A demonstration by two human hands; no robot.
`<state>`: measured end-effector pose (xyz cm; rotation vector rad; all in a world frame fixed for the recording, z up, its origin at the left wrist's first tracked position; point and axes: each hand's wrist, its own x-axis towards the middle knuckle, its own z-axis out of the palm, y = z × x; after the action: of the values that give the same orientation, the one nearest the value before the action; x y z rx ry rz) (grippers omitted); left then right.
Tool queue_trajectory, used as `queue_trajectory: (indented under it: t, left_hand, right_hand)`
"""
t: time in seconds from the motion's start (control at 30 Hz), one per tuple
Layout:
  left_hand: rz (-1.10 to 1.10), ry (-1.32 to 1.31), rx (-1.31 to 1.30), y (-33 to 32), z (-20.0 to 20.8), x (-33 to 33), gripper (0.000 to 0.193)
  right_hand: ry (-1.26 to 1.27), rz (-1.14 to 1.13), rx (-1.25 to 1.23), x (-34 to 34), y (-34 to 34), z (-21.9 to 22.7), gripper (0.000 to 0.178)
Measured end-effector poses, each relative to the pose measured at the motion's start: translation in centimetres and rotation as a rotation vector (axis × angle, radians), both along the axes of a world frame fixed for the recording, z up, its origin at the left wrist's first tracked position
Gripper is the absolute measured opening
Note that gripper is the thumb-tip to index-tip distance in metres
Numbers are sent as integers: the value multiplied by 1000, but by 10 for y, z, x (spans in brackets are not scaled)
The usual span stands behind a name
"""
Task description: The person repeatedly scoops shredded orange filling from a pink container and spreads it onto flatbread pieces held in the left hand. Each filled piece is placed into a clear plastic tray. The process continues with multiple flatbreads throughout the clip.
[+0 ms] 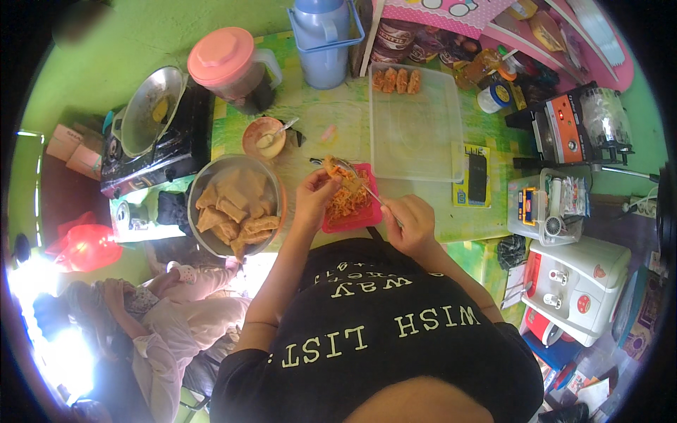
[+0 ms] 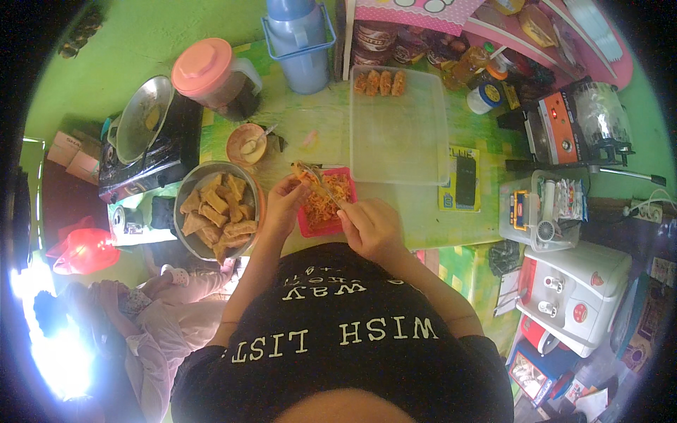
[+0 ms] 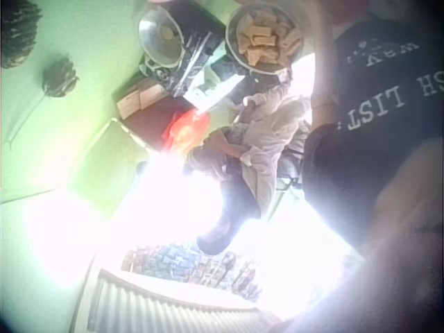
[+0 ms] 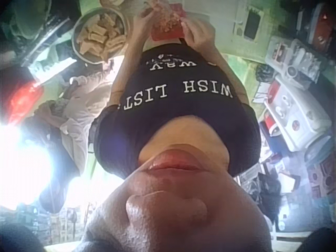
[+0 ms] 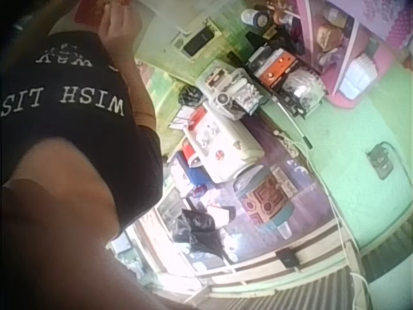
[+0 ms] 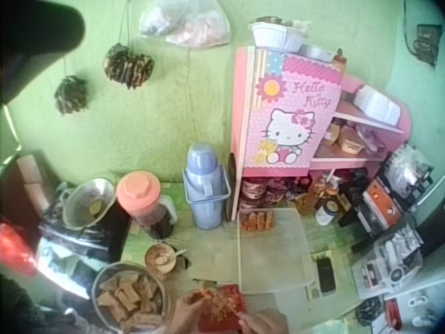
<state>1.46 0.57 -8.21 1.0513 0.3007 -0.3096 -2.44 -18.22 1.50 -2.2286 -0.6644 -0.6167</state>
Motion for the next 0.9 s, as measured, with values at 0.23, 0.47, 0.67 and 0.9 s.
queue_trajectory:
  t: [0.23, 0.47, 0.67, 0.9]
  left_hand:
    - [-8, -35, 101, 1, 3, -1, 22]
    - [7, -45, 62, 2, 1, -1, 23]
    - [3, -41, 108, 1, 13, 0, 30]
    - [17, -39, 185, -4, 14, 0, 29]
  right_hand:
    - [8, 21, 32, -1, 7, -2, 7]
    - [-1, 17, 39, 2, 4, 0, 9]
    - [-16, -31, 47, 2, -1, 7, 11]
    - [23, -35, 14, -2, 6, 3, 8]
